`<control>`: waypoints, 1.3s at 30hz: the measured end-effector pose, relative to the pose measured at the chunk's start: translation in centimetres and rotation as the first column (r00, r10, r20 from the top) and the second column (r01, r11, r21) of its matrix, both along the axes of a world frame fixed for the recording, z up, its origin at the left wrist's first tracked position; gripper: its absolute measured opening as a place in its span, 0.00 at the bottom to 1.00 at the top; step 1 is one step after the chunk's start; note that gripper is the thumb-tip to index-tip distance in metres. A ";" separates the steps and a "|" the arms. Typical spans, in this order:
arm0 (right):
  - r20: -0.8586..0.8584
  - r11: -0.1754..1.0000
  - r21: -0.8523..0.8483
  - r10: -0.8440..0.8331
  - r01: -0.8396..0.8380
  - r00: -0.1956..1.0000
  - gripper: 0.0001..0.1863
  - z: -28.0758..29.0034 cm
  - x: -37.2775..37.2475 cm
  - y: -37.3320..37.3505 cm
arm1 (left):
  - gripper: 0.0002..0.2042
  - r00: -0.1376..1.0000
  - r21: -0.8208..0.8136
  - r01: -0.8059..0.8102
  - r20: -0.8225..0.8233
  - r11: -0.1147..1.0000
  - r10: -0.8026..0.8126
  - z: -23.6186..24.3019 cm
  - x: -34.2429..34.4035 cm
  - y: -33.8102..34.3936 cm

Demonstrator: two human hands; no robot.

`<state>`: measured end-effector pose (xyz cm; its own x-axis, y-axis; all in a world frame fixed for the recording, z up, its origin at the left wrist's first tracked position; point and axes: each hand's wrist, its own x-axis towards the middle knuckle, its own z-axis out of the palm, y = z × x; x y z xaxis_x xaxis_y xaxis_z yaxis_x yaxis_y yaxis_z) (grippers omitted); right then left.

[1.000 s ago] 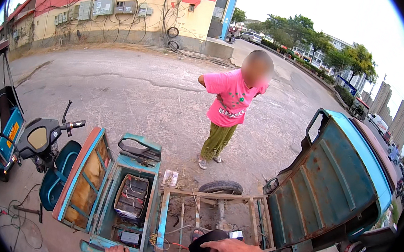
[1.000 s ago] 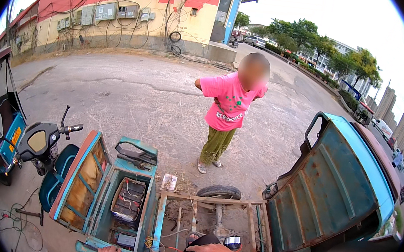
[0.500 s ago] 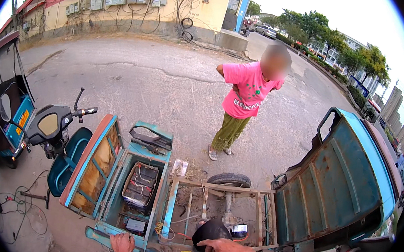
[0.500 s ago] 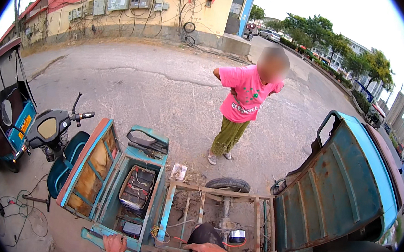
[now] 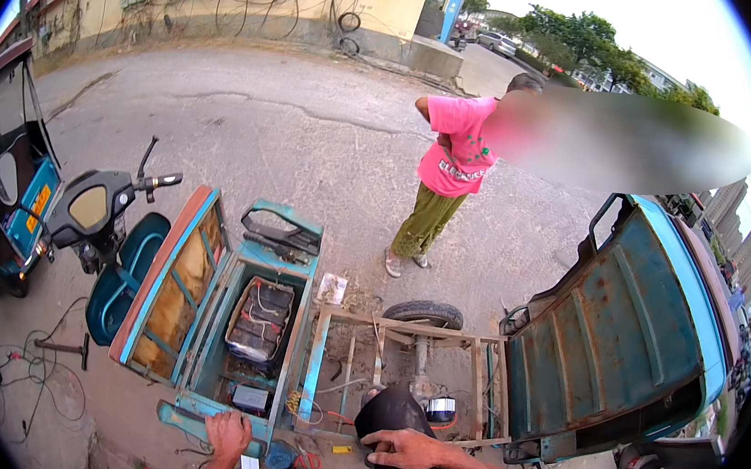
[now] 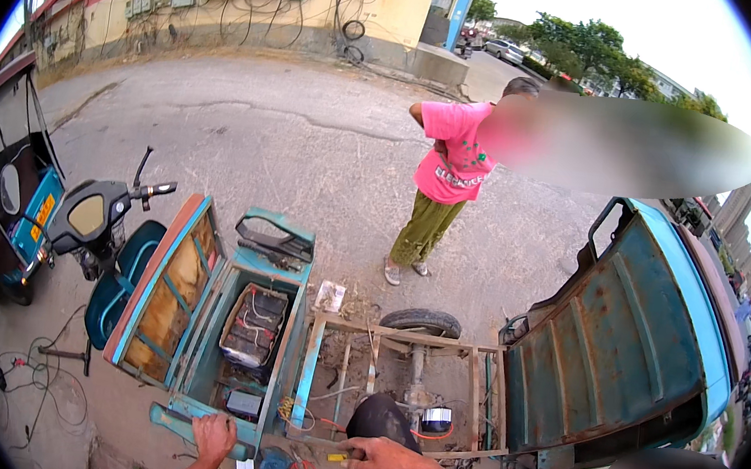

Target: The person works on the electrical system of a teal three-wheeled vehicle, connecting and adjusting wires near the battery and controller. They use a screwdriver to tighten connections and manipulate wire bundles within the vehicle's frame.

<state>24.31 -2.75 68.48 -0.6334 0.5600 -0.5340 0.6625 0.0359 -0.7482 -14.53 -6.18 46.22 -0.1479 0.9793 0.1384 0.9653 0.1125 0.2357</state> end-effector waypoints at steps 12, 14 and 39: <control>0.074 0.891 -0.451 -0.030 0.060 0.997 0.24 -11.1 -8.0 6.2 | 0.10 0.998 0.135 -0.036 0.065 0.990 0.027 0.8 -1.1 0.2; 0.043 0.881 -0.471 0.068 -0.040 0.997 0.23 -15.2 -9.5 8.6 | 0.10 0.996 0.137 -0.058 0.080 0.989 0.048 0.3 -1.1 -0.1; 0.214 0.461 0.382 0.799 -0.801 0.562 0.18 -38.5 -26.5 24.6 | 0.11 0.908 0.736 -0.327 0.071 0.593 0.412 -5.1 0.3 -1.6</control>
